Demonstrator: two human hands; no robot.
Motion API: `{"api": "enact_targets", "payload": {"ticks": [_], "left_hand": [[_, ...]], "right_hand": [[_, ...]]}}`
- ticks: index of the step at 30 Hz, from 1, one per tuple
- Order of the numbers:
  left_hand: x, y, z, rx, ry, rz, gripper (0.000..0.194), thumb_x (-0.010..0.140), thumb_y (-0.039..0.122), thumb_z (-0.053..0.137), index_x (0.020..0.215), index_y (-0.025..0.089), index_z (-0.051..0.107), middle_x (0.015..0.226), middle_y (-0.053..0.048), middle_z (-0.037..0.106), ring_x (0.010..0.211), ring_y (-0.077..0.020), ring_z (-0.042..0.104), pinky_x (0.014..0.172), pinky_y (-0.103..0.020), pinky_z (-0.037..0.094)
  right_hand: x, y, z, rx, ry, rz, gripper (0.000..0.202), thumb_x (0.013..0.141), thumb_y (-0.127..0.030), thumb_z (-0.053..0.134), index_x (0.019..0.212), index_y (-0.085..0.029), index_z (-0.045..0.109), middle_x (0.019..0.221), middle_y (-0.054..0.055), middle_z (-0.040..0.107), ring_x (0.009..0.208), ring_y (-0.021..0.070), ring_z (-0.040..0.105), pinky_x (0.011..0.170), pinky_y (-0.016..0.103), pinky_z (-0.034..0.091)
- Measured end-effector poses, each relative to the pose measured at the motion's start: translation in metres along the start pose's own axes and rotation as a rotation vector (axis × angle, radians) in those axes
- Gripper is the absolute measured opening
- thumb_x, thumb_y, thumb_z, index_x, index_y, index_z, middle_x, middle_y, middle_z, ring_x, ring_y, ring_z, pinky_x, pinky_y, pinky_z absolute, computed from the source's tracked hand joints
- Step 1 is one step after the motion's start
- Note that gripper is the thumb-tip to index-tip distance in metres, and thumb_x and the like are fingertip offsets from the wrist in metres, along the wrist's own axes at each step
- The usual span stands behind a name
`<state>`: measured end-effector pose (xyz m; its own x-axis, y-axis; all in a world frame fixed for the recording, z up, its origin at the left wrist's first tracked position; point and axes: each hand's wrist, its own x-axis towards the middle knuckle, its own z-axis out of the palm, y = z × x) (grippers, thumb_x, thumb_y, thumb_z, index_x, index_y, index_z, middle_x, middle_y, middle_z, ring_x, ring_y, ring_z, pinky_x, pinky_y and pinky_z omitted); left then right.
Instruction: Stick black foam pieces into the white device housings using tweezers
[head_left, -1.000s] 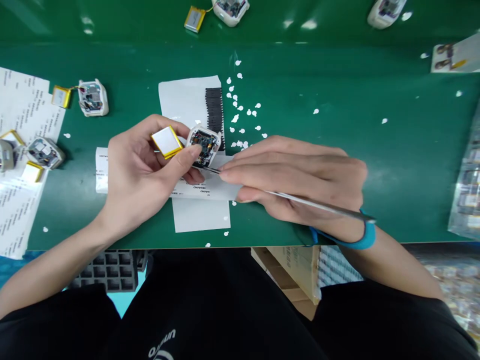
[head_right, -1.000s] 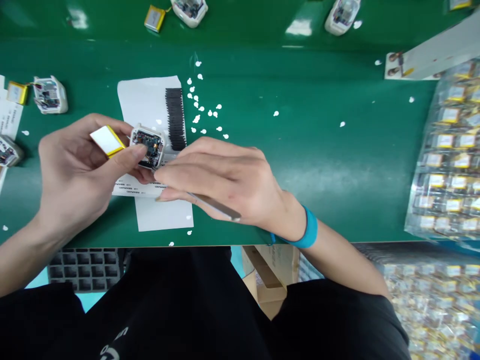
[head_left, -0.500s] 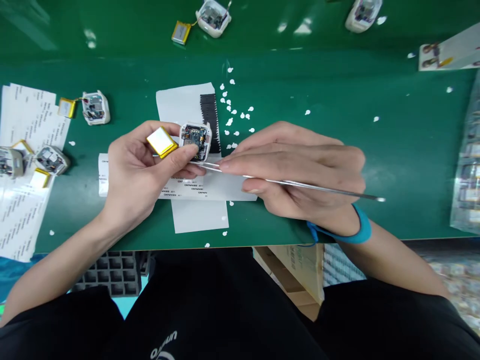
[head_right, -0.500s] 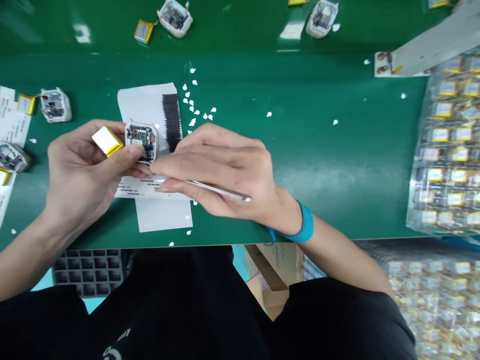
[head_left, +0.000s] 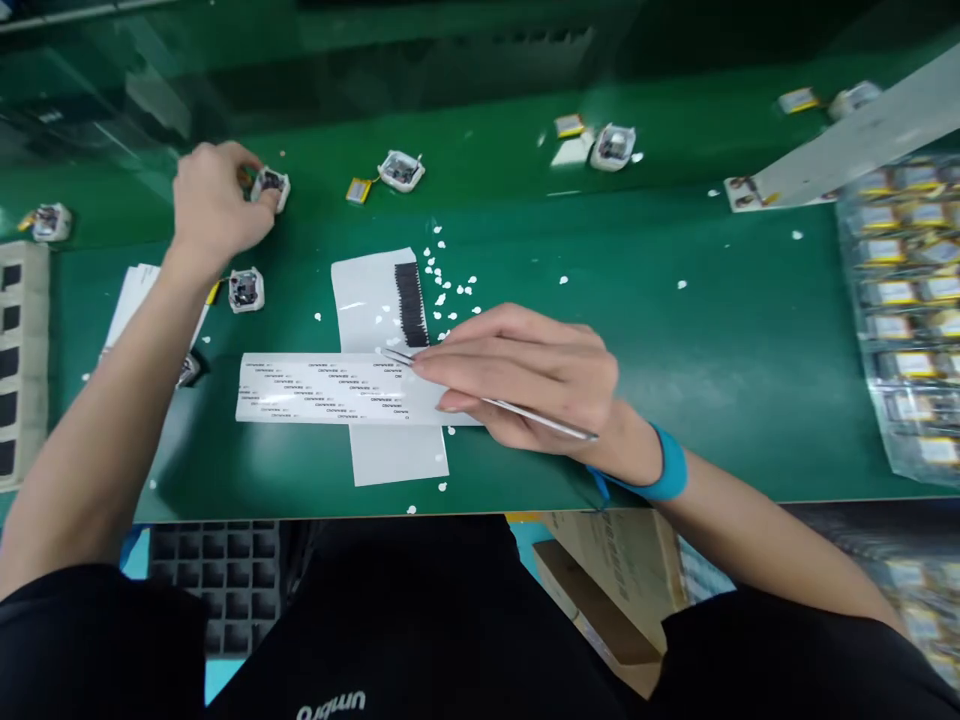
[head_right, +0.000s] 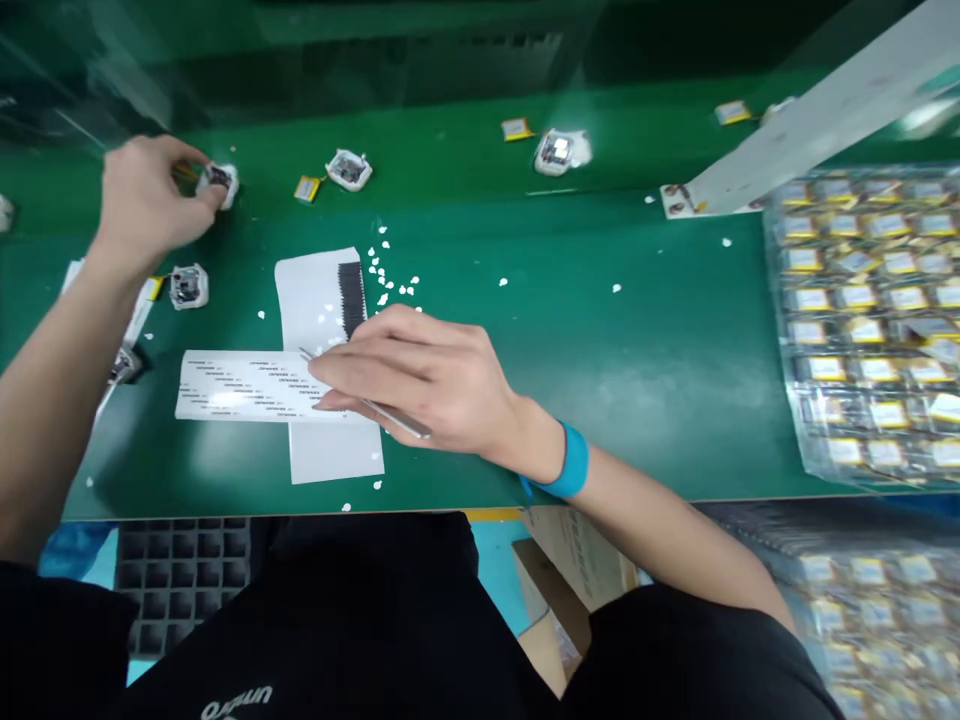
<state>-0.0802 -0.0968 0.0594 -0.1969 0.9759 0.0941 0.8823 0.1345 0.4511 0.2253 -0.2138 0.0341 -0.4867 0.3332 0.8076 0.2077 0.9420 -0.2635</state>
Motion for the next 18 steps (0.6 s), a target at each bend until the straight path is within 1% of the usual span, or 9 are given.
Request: {"api": "enact_targets", "payload": {"ticks": [2,3,5,6,8,10,12,15,18], "left_hand": [[0.002,0.009,0.006,0.064,-0.001,0.036,0.050,0.099,0.032,0.076,0.139,0.005,0.061,0.168,-0.013,0.040,0.160,-0.0431,0.021,0.133,-0.072,0.013],[0.003,0.015,0.012,0.071,-0.013,0.071,0.053,0.103,0.031,0.070,0.147,0.007,0.054,0.178,-0.010,0.022,0.164,-0.0408,0.006,0.134,-0.071,0.004],[0.008,0.027,0.028,0.043,-0.084,0.169,0.055,0.109,0.032,0.059,0.159,0.014,0.044,0.184,0.001,0.005,0.165,-0.0297,-0.004,0.137,-0.058,-0.004],[0.013,0.032,0.037,0.015,-0.141,0.225,0.056,0.109,0.033,0.059,0.160,0.018,0.044,0.184,0.006,0.008,0.166,-0.0247,-0.002,0.138,-0.051,-0.004],[0.030,0.037,0.051,-0.053,-0.264,0.320,0.053,0.104,0.038,0.064,0.153,0.022,0.055,0.179,0.009,0.029,0.164,-0.0208,0.011,0.138,-0.042,0.004],[0.047,0.037,0.057,-0.145,-0.337,0.367,0.049,0.093,0.046,0.074,0.135,0.020,0.070,0.160,0.002,0.059,0.157,-0.0257,0.031,0.134,-0.042,0.018],[0.057,0.032,0.055,-0.253,-0.351,0.377,0.048,0.077,0.053,0.085,0.111,0.020,0.078,0.131,-0.002,0.076,0.141,-0.0298,0.051,0.125,-0.043,0.033],[0.045,0.026,0.045,-0.466,-0.293,0.334,0.051,0.065,0.061,0.091,0.087,0.022,0.069,0.089,0.001,0.078,0.100,-0.0225,0.065,0.100,-0.041,0.051],[0.000,0.029,0.032,-0.733,-0.204,0.289,0.052,0.075,0.065,0.086,0.091,0.024,0.058,0.069,0.005,0.071,0.073,-0.0151,0.063,0.080,-0.037,0.054]], "right_hand": [[-0.001,0.000,0.003,-0.060,0.013,-0.018,0.017,0.109,-0.030,0.062,0.112,-0.017,0.073,0.097,0.000,0.083,0.091,0.0154,0.075,0.072,0.028,0.064],[-0.002,0.001,0.005,-0.096,0.013,-0.028,0.019,0.110,-0.031,0.060,0.111,-0.016,0.072,0.096,-0.001,0.082,0.091,0.0155,0.075,0.071,0.028,0.063],[-0.002,0.000,0.005,-0.165,-0.025,-0.036,0.025,0.113,-0.033,0.055,0.110,-0.015,0.072,0.098,0.000,0.082,0.093,0.0167,0.072,0.070,0.029,0.060],[-0.002,0.000,0.005,-0.190,-0.058,-0.031,0.027,0.114,-0.034,0.052,0.111,-0.015,0.072,0.100,0.001,0.082,0.095,0.0174,0.071,0.071,0.030,0.059],[-0.001,-0.001,0.003,-0.223,-0.125,-0.016,0.030,0.115,-0.034,0.049,0.112,-0.015,0.072,0.101,0.002,0.081,0.096,0.0177,0.067,0.074,0.030,0.057],[0.000,-0.002,0.001,-0.246,-0.140,0.002,0.031,0.116,-0.031,0.045,0.109,-0.016,0.071,0.096,0.002,0.078,0.090,0.0174,0.062,0.076,0.030,0.055],[0.000,-0.002,0.001,-0.254,-0.092,0.016,0.035,0.116,-0.030,0.038,0.102,-0.019,0.067,0.094,0.004,0.074,0.086,0.0175,0.060,0.079,0.032,0.054],[0.000,-0.001,0.002,-0.191,0.001,0.007,0.030,0.115,-0.024,0.035,0.098,-0.021,0.059,0.092,0.004,0.071,0.085,0.0173,0.061,0.078,0.034,0.054],[-0.002,0.000,0.002,-0.170,0.044,0.034,0.021,0.109,-0.009,0.039,0.110,-0.019,0.057,0.083,0.000,0.069,0.067,0.0139,0.056,0.064,0.029,0.049]]}}
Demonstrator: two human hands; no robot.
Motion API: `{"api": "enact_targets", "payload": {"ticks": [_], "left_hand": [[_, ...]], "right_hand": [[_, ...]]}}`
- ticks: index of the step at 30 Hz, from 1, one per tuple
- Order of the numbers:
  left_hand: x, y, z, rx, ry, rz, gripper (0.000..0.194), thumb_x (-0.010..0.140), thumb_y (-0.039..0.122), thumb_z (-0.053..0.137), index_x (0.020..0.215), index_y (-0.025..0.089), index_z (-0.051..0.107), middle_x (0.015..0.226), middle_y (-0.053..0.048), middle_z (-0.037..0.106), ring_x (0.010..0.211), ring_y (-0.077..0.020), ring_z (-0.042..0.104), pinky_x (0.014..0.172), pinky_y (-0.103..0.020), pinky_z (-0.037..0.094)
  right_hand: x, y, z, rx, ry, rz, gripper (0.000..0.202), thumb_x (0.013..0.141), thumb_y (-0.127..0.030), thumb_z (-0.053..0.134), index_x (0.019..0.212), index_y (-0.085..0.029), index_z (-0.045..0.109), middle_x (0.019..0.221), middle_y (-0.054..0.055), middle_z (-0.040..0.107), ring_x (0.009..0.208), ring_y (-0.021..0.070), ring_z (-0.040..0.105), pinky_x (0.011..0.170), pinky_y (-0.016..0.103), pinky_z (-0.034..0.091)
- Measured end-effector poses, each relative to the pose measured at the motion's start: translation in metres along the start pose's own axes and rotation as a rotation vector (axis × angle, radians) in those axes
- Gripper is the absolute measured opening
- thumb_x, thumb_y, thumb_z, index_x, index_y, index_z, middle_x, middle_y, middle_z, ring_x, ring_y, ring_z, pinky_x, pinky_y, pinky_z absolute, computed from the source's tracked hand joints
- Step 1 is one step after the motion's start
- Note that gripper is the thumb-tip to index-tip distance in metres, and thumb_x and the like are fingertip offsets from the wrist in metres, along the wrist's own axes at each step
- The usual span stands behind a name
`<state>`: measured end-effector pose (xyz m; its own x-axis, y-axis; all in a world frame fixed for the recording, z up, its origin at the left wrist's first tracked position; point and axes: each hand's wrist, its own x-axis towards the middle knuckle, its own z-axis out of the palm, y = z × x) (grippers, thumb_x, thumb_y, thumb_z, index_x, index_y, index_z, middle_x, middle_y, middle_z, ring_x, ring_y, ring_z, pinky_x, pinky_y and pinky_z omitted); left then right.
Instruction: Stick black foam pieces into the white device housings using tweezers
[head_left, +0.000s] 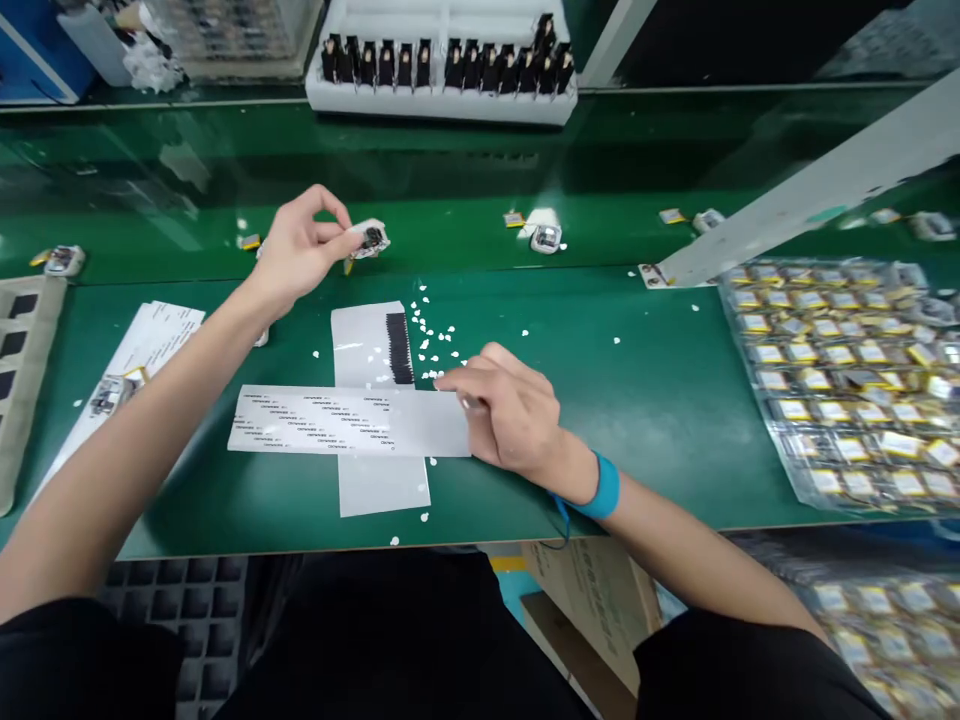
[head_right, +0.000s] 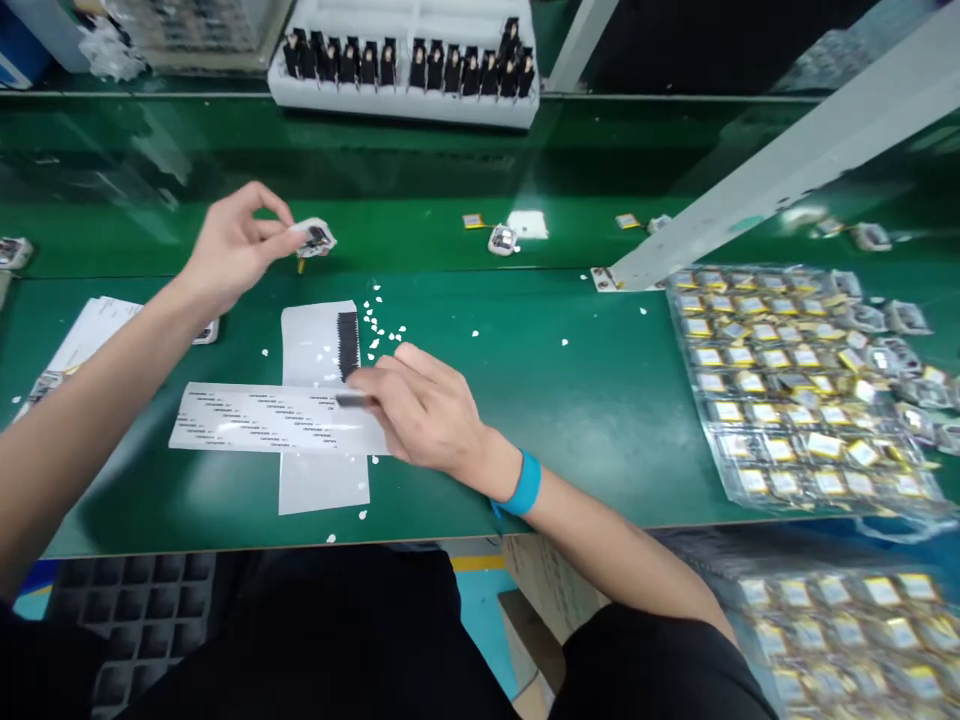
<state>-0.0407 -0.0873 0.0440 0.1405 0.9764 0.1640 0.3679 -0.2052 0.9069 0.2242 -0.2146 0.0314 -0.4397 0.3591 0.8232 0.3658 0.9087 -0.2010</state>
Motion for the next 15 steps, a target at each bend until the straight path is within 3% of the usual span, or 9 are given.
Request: {"api": "enact_targets", "payload": {"ticks": [2,5,7,9,12,15], "left_hand": [[-0.038,0.020,0.010,-0.116,-0.008,-0.004,0.047,0.083,0.061,0.083,0.098,0.024,0.058,0.074,0.003,0.074,0.065,-0.0142,0.065,0.071,-0.034,0.055],[-0.093,0.049,0.027,-0.215,-0.093,-0.114,0.028,0.089,0.042,0.083,0.100,0.020,0.070,0.067,0.001,0.069,0.050,-0.0118,0.057,0.048,-0.026,0.044],[-0.120,0.062,0.038,-0.300,-0.159,-0.197,0.018,0.091,0.033,0.080,0.098,0.018,0.075,0.067,0.000,0.069,0.046,-0.0110,0.057,0.045,-0.025,0.047],[-0.136,0.068,0.046,-0.361,-0.185,-0.240,0.012,0.093,0.031,0.077,0.096,0.019,0.077,0.062,0.002,0.067,0.040,-0.0112,0.057,0.045,-0.026,0.052],[-0.147,0.068,0.052,-0.380,-0.138,-0.258,0.013,0.096,0.031,0.075,0.099,0.020,0.081,0.053,0.004,0.061,0.035,-0.0111,0.054,0.046,-0.027,0.057],[-0.151,0.068,0.054,-0.355,-0.062,-0.240,0.012,0.095,0.029,0.075,0.101,0.021,0.083,0.048,0.006,0.059,0.034,-0.0109,0.053,0.046,-0.026,0.059]], "right_hand": [[-0.001,-0.001,0.000,-0.021,-0.013,0.057,0.024,0.105,-0.005,0.044,0.120,-0.017,0.059,0.086,0.000,0.072,0.063,0.0118,0.056,0.059,0.026,0.046],[-0.003,-0.004,-0.002,-0.029,-0.075,0.121,0.031,0.104,-0.006,0.045,0.130,-0.015,0.059,0.093,-0.001,0.076,0.066,0.0093,0.062,0.060,0.022,0.048],[-0.003,-0.007,-0.002,-0.042,-0.147,0.138,0.034,0.105,-0.010,0.045,0.136,-0.015,0.059,0.096,-0.001,0.078,0.065,0.0088,0.063,0.058,0.023,0.046],[-0.003,-0.010,-0.002,-0.074,-0.220,0.130,0.026,0.107,-0.017,0.049,0.129,-0.016,0.064,0.093,-0.002,0.079,0.063,0.0085,0.064,0.053,0.024,0.042],[-0.002,-0.013,-0.002,-0.108,-0.253,0.100,0.015,0.108,-0.020,0.055,0.102,-0.017,0.068,0.077,-0.005,0.076,0.061,0.0072,0.064,0.052,0.024,0.037],[-0.001,-0.013,-0.002,-0.095,-0.195,0.114,0.010,0.107,-0.021,0.060,0.102,-0.016,0.068,0.079,-0.004,0.077,0.060,0.0061,0.064,0.054,0.023,0.040]]}}
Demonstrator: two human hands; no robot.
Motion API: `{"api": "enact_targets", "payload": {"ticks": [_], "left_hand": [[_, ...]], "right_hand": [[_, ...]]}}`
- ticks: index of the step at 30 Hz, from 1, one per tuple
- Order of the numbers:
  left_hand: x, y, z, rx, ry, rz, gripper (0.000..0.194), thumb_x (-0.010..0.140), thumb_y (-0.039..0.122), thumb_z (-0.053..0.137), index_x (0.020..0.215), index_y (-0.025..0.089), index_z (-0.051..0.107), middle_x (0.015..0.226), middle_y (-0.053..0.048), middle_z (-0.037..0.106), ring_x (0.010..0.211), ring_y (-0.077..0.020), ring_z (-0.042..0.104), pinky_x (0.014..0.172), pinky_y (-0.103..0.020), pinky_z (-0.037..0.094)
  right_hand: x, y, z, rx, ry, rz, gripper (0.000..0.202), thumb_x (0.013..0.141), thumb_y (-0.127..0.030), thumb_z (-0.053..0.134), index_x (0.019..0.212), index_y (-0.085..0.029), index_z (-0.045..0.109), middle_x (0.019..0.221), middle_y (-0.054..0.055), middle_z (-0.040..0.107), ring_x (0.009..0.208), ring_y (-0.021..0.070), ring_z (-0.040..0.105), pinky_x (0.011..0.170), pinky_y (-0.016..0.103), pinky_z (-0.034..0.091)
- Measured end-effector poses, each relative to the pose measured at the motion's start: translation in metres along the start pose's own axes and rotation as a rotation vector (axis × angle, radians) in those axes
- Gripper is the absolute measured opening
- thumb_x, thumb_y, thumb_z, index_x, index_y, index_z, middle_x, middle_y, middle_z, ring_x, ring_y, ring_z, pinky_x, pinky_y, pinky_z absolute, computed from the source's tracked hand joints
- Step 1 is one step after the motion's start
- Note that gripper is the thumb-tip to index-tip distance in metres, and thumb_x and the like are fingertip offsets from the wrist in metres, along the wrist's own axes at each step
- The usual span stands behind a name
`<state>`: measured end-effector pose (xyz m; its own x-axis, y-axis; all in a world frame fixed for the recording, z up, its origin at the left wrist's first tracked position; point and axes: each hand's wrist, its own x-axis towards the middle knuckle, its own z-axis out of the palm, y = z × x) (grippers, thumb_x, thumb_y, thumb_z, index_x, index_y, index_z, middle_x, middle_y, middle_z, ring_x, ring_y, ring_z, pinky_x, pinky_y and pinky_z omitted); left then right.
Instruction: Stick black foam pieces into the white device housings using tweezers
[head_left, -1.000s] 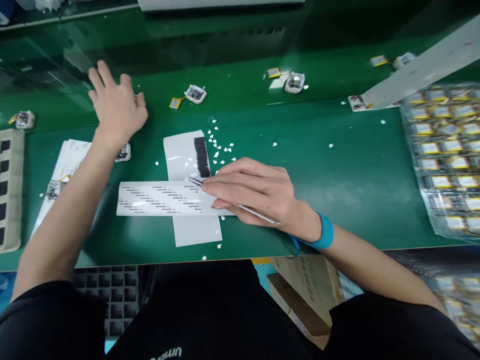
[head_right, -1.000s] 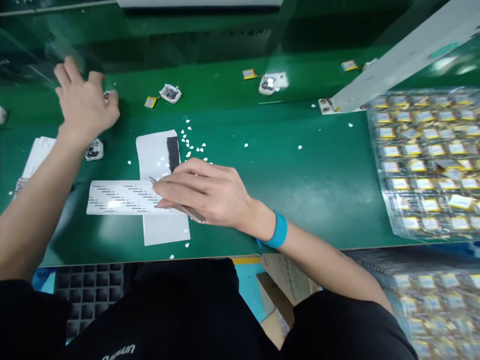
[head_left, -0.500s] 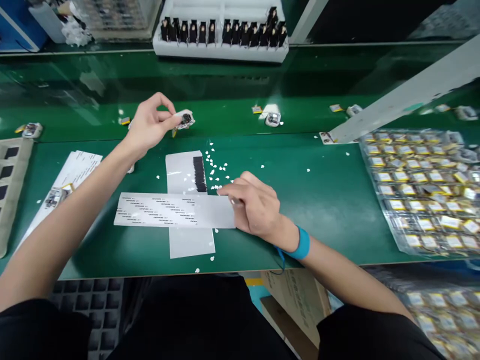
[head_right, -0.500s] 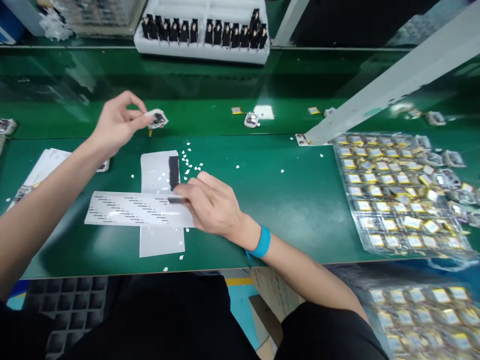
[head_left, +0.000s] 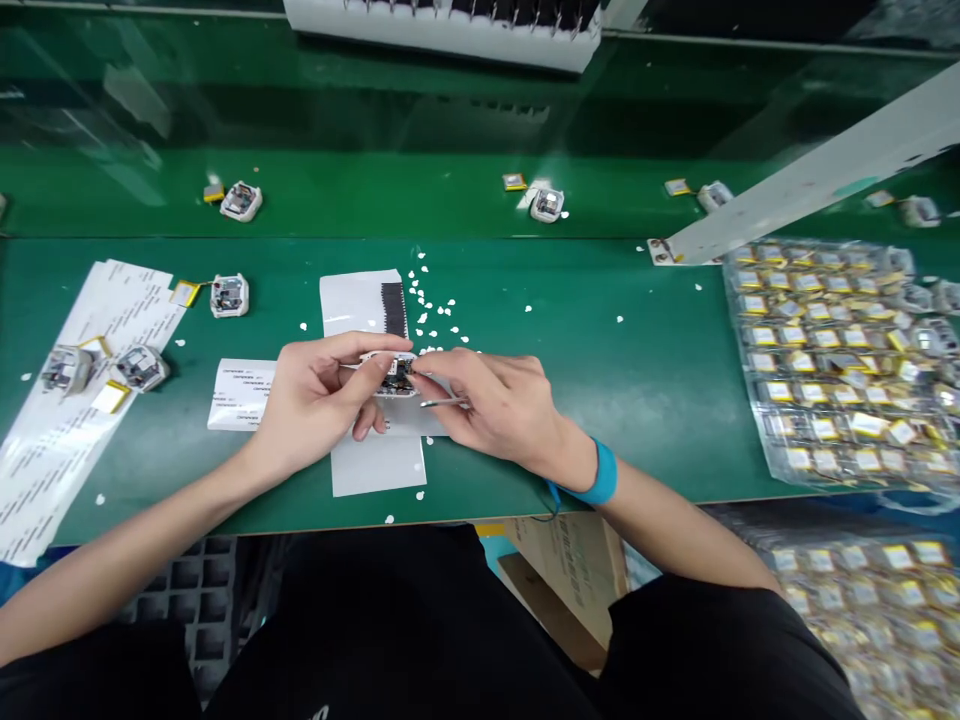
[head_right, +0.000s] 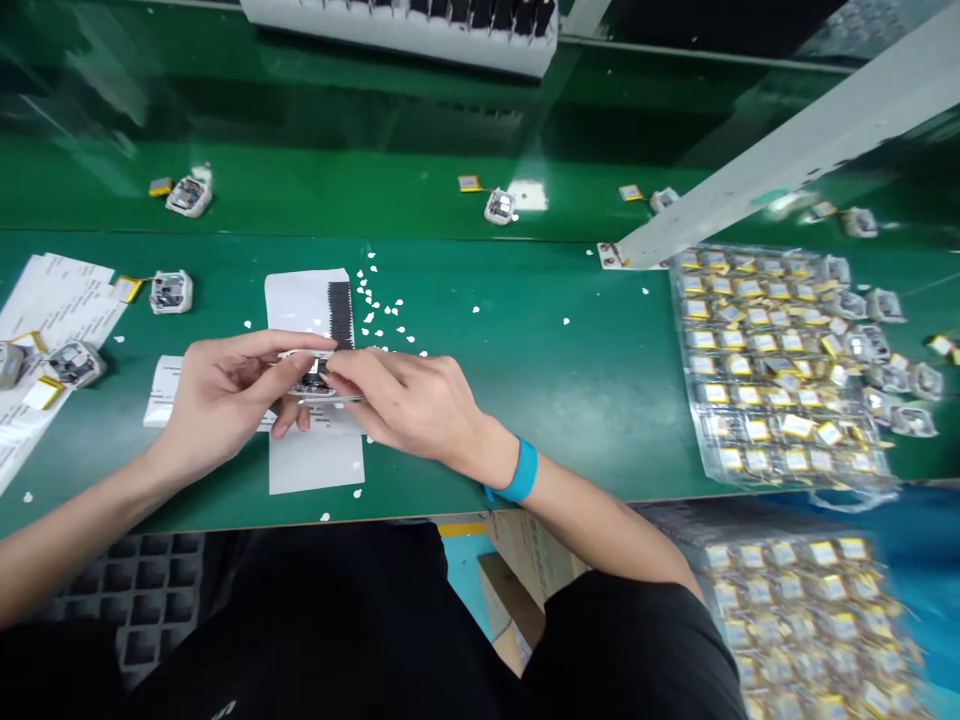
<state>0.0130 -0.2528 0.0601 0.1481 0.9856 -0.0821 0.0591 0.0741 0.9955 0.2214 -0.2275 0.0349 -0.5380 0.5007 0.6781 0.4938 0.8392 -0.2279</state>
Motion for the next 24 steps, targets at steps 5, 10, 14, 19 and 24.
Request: {"api": "enact_targets", "payload": {"ticks": [5,10,14,19,24], "left_hand": [[-0.007,0.002,0.004,0.069,0.104,0.031,0.016,0.093,0.023,0.074,0.105,0.020,0.084,0.055,0.004,0.066,0.037,-0.0109,0.057,0.044,-0.024,0.057],[-0.012,0.002,0.008,0.111,0.113,-0.006,0.019,0.094,0.021,0.070,0.107,0.019,0.083,0.046,0.007,0.058,0.036,-0.0105,0.054,0.040,-0.022,0.047],[-0.015,0.002,0.010,0.214,0.153,0.064,0.019,0.093,0.019,0.068,0.103,0.020,0.084,0.048,0.007,0.060,0.037,-0.0090,0.050,0.039,-0.022,0.040],[-0.015,0.002,0.008,0.309,0.174,0.093,0.014,0.093,0.021,0.070,0.095,0.023,0.083,0.051,0.005,0.064,0.041,-0.0104,0.053,0.041,-0.024,0.039],[-0.014,0.007,0.003,0.279,0.199,0.066,0.012,0.094,0.027,0.072,0.094,0.023,0.083,0.055,0.003,0.066,0.039,-0.0116,0.053,0.038,-0.026,0.036]], "right_hand": [[-0.001,-0.001,0.001,0.000,0.009,0.035,0.012,0.108,-0.025,0.063,0.109,-0.016,0.070,0.084,-0.003,0.080,0.058,0.0055,0.066,0.053,0.022,0.043],[-0.007,-0.003,0.007,-0.028,-0.023,0.017,0.011,0.109,-0.023,0.062,0.109,-0.014,0.069,0.081,-0.003,0.079,0.065,0.0074,0.072,0.057,0.022,0.049],[-0.007,-0.004,0.006,-0.033,-0.055,-0.014,0.007,0.108,-0.020,0.064,0.105,-0.016,0.070,0.078,-0.004,0.077,0.066,0.0070,0.071,0.055,0.021,0.048],[-0.004,-0.003,-0.001,-0.004,-0.180,-0.038,0.021,0.105,-0.006,0.053,0.103,-0.017,0.071,0.087,-0.003,0.079,0.071,0.0076,0.071,0.053,0.022,0.044],[-0.002,0.008,-0.005,0.130,-0.134,-0.050,0.015,0.109,-0.026,0.063,0.121,-0.019,0.068,0.100,-0.003,0.080,0.074,0.0056,0.070,0.053,0.023,0.041]]}}
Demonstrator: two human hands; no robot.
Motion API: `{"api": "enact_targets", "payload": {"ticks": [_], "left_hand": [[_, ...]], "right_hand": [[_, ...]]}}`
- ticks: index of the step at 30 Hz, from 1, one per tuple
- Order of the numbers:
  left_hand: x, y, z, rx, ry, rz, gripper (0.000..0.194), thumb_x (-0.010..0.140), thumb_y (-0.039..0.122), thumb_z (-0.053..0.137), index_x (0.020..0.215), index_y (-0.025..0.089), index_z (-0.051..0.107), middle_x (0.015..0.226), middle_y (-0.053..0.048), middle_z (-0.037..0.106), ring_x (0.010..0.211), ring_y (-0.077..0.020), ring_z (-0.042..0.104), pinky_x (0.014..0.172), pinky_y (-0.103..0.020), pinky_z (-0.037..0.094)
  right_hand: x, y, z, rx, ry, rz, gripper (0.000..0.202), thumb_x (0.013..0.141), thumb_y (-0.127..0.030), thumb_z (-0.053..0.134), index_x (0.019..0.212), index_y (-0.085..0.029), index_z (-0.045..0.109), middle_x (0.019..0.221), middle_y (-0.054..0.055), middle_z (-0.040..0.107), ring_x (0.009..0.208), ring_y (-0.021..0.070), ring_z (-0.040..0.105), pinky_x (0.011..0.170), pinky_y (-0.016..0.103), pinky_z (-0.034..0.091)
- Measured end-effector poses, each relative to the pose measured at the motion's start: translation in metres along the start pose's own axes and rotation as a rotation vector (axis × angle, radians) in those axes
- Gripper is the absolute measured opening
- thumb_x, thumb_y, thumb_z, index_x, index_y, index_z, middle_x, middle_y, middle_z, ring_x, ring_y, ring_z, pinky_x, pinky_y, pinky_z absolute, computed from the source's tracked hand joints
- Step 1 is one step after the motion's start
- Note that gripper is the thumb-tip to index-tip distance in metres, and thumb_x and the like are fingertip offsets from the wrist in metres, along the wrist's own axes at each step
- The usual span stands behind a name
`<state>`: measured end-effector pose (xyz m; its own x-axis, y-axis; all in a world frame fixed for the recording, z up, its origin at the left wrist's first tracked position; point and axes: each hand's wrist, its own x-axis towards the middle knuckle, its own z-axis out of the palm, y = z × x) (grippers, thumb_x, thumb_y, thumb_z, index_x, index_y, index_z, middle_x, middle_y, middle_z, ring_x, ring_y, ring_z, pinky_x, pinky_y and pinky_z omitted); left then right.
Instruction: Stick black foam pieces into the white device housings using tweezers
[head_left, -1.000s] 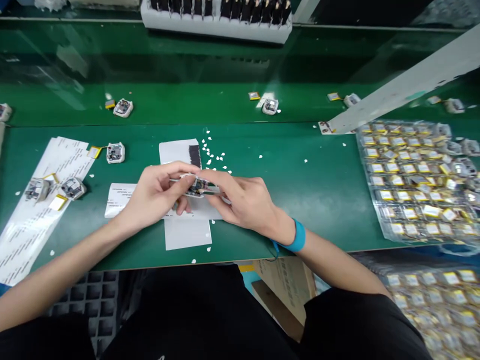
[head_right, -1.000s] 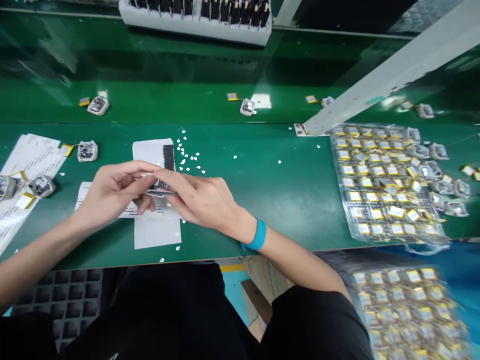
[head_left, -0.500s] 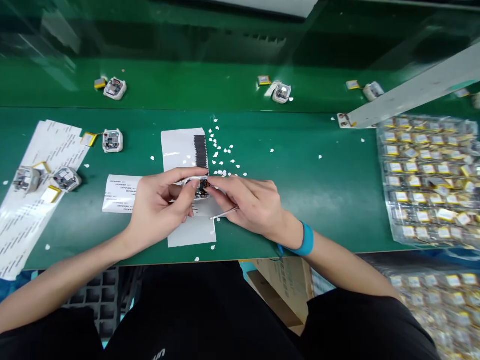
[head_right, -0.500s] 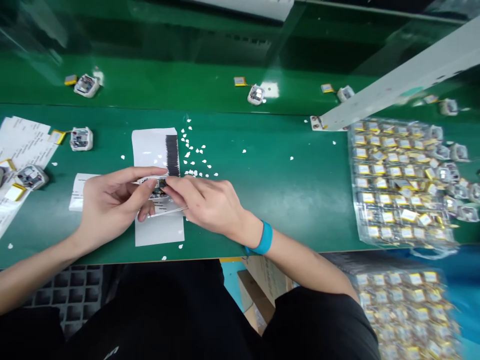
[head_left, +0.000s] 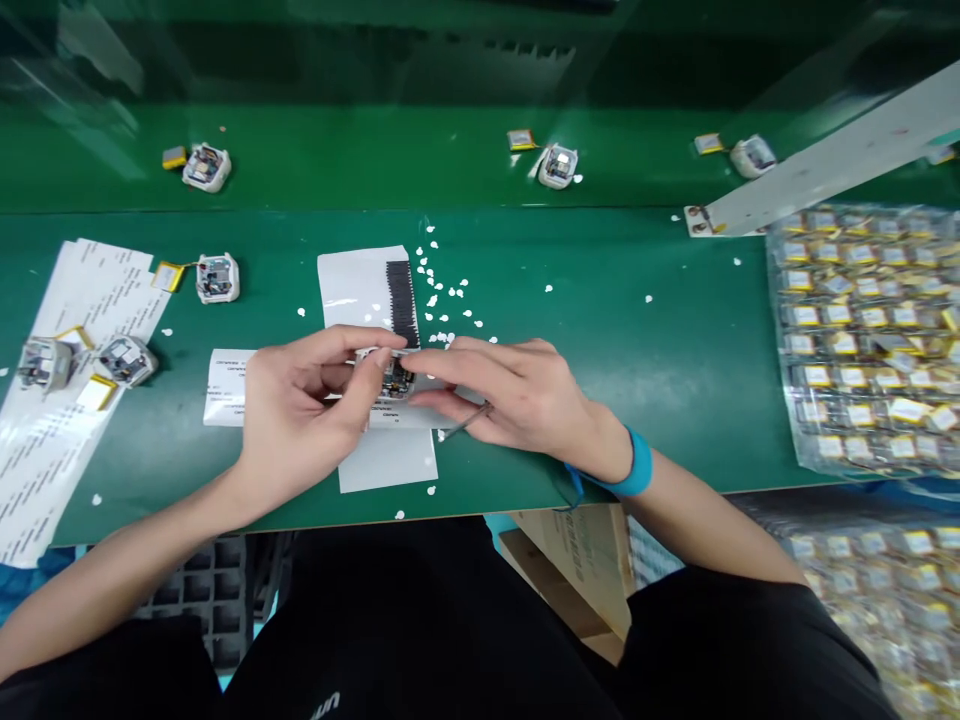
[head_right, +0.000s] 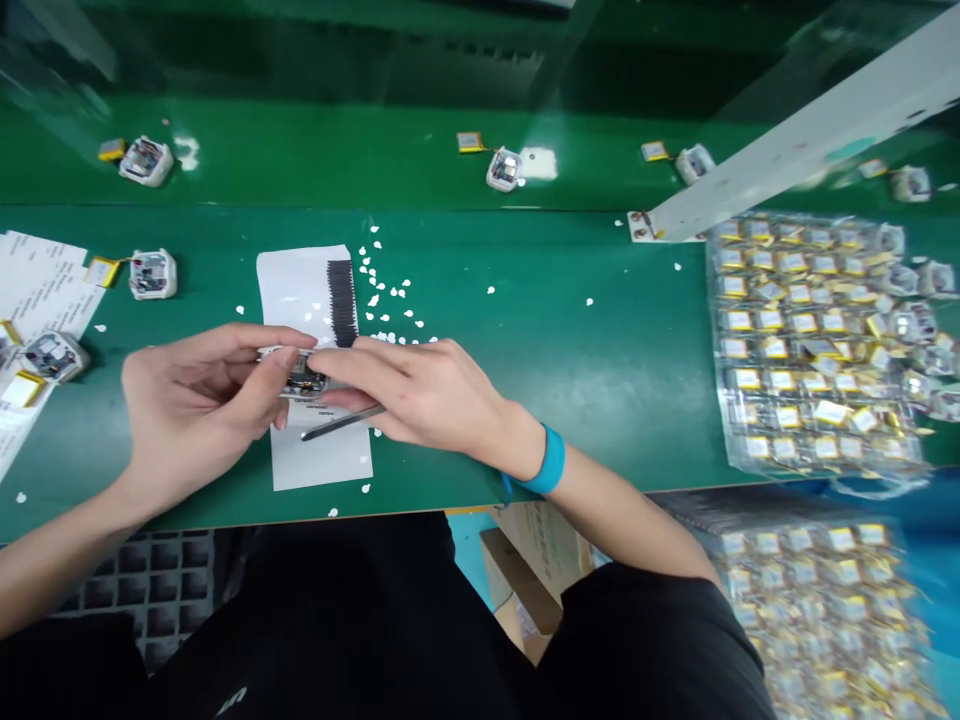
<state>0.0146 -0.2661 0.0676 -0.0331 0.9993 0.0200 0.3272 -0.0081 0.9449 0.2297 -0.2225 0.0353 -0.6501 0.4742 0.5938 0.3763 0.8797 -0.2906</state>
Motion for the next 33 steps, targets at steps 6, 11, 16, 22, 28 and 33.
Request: {"api": "enact_targets", "payload": {"ticks": [6,11,16,22,28,33], "left_hand": [[0.003,-0.003,-0.003,-0.068,-0.139,-0.038,0.011,0.092,0.023,0.075,0.099,0.022,0.083,0.049,0.004,0.061,0.037,-0.0107,0.051,0.037,-0.023,0.035],[0.006,-0.008,-0.003,-0.178,-0.314,-0.120,0.013,0.090,0.021,0.076,0.099,0.021,0.085,0.048,0.004,0.059,0.035,-0.0106,0.048,0.035,-0.022,0.040],[0.008,-0.008,-0.005,-0.340,-0.375,-0.241,0.011,0.090,0.023,0.081,0.100,0.021,0.085,0.046,0.005,0.055,0.032,-0.0088,0.044,0.036,-0.022,0.047],[0.009,-0.007,-0.007,-0.270,-0.374,-0.279,0.016,0.090,0.022,0.080,0.106,0.020,0.081,0.051,0.004,0.060,0.033,-0.0102,0.049,0.035,-0.023,0.046],[0.012,-0.006,-0.002,-0.321,-0.331,-0.294,0.014,0.088,0.019,0.077,0.101,0.019,0.071,0.054,0.005,0.060,0.032,-0.0081,0.043,0.037,-0.024,0.049],[0.010,-0.005,0.000,-0.226,-0.269,-0.224,0.021,0.088,0.021,0.078,0.106,0.022,0.069,0.054,0.005,0.061,0.037,-0.0115,0.052,0.034,-0.022,0.041]], "right_hand": [[0.005,0.004,-0.005,-0.047,-0.021,0.018,0.013,0.110,-0.019,0.057,0.105,-0.018,0.069,0.084,-0.005,0.071,0.065,0.0044,0.059,0.052,0.022,0.035],[0.005,0.003,-0.002,-0.030,0.084,0.068,0.006,0.108,-0.024,0.065,0.105,-0.019,0.066,0.083,-0.006,0.071,0.063,0.0030,0.060,0.052,0.020,0.037],[0.000,0.006,-0.003,-0.132,0.059,-0.033,0.010,0.107,-0.016,0.060,0.116,-0.019,0.064,0.087,-0.004,0.074,0.068,0.0055,0.066,0.052,0.021,0.040],[-0.001,0.009,-0.004,-0.369,-0.043,0.112,0.020,0.102,-0.007,0.054,0.113,-0.015,0.069,0.084,-0.002,0.076,0.061,0.0060,0.063,0.049,0.023,0.038],[0.000,0.009,-0.011,-0.287,-0.078,-0.066,0.029,0.106,-0.005,0.054,0.130,-0.015,0.067,0.117,0.001,0.081,0.083,0.0084,0.077,0.050,0.023,0.046],[-0.001,0.009,-0.018,-0.292,-0.105,-0.173,0.022,0.109,-0.010,0.051,0.119,-0.010,0.071,0.111,0.004,0.083,0.087,0.0111,0.080,0.053,0.023,0.054]]}}
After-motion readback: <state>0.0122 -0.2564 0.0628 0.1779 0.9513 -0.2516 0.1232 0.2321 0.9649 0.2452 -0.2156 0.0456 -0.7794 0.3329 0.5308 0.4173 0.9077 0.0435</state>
